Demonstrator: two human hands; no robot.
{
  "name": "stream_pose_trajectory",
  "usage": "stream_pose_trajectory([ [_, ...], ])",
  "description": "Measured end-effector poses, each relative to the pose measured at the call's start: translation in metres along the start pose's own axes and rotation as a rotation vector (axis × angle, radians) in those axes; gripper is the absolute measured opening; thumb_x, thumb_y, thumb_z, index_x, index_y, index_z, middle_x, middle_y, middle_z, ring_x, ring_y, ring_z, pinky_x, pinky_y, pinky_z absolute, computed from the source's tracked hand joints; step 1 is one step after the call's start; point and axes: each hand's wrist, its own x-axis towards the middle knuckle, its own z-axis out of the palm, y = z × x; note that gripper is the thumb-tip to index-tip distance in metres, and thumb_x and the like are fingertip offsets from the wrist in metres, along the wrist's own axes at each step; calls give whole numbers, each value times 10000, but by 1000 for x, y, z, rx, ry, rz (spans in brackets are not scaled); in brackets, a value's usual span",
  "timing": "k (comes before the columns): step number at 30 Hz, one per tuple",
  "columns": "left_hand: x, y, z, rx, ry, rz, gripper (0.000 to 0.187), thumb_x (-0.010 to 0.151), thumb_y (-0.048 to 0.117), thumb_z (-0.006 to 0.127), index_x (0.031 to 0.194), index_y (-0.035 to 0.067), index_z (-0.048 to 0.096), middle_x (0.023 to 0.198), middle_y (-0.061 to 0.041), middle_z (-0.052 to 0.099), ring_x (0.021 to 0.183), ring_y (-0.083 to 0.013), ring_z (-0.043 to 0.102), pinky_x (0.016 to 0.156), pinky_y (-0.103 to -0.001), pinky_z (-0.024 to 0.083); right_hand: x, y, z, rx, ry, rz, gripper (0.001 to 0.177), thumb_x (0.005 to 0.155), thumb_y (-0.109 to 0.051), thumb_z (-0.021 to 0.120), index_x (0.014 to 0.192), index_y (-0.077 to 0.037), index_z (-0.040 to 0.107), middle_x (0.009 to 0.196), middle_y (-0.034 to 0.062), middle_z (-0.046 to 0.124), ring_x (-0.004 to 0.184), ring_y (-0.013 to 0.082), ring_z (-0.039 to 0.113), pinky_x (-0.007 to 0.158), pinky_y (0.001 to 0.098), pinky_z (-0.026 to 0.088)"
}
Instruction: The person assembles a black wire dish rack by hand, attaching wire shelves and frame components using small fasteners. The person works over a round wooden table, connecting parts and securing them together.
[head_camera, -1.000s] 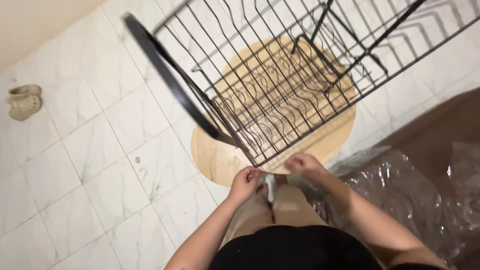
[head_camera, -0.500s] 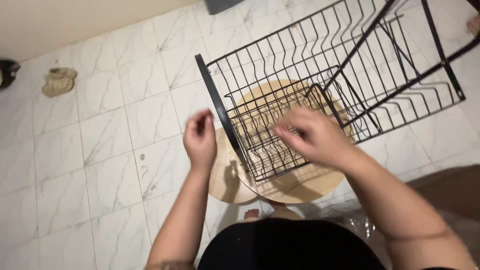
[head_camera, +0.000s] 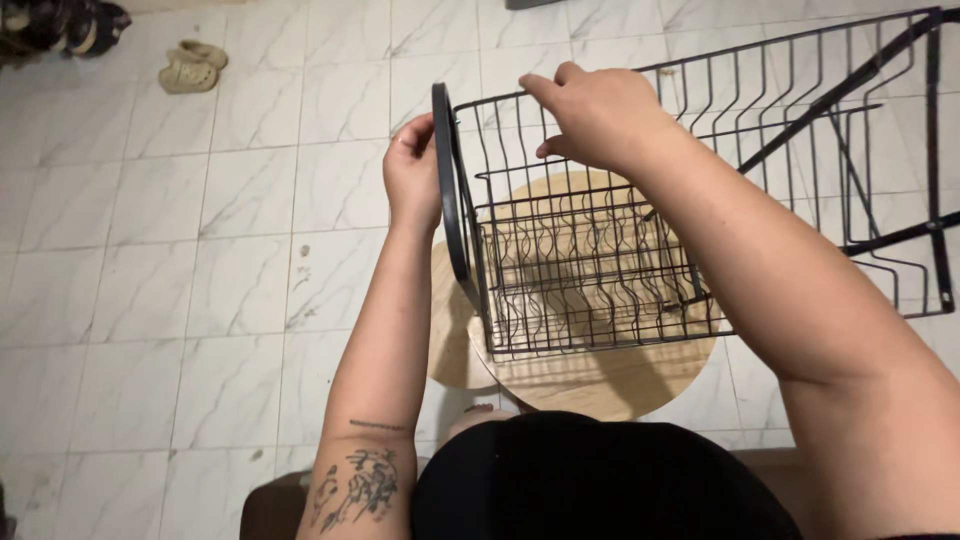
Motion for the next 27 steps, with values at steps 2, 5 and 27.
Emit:
stream_pose_trajectory([
  [2, 3, -1, -1, 19, 21, -11, 149, 987, 76, 660, 1108, -1, 698, 987, -46, 741, 837, -90, 673, 746, -247, 577, -3, 1, 5, -46, 69, -37, 784, 786, -482, 823, 1446, -164, 541, 1022, 134, 696, 808, 320, 713, 623, 446, 555],
  [5, 11, -11, -3, -1, 44, 6, 98, 975, 58, 661, 1042, 5, 708, 940, -43, 750, 798, -82, 679, 722, -241, 580, -7, 7, 13, -80, 193, -119, 752, 801, -493, 815, 1429, -157, 572, 968, 114, 694, 742, 294, 710, 579, 411, 545],
  [27, 11, -35, -2, -52, 102, 216, 83, 1024, 65, 659, 1026, -9, 697, 899, -26, 708, 777, -64, 613, 702, -219, 524, -8, 14, 24, -71, 234, -119, 688, 786, -543, 806, 1339, -180, 617, 989, 86, 713, 701, 281, 712, 523, 406, 527],
])
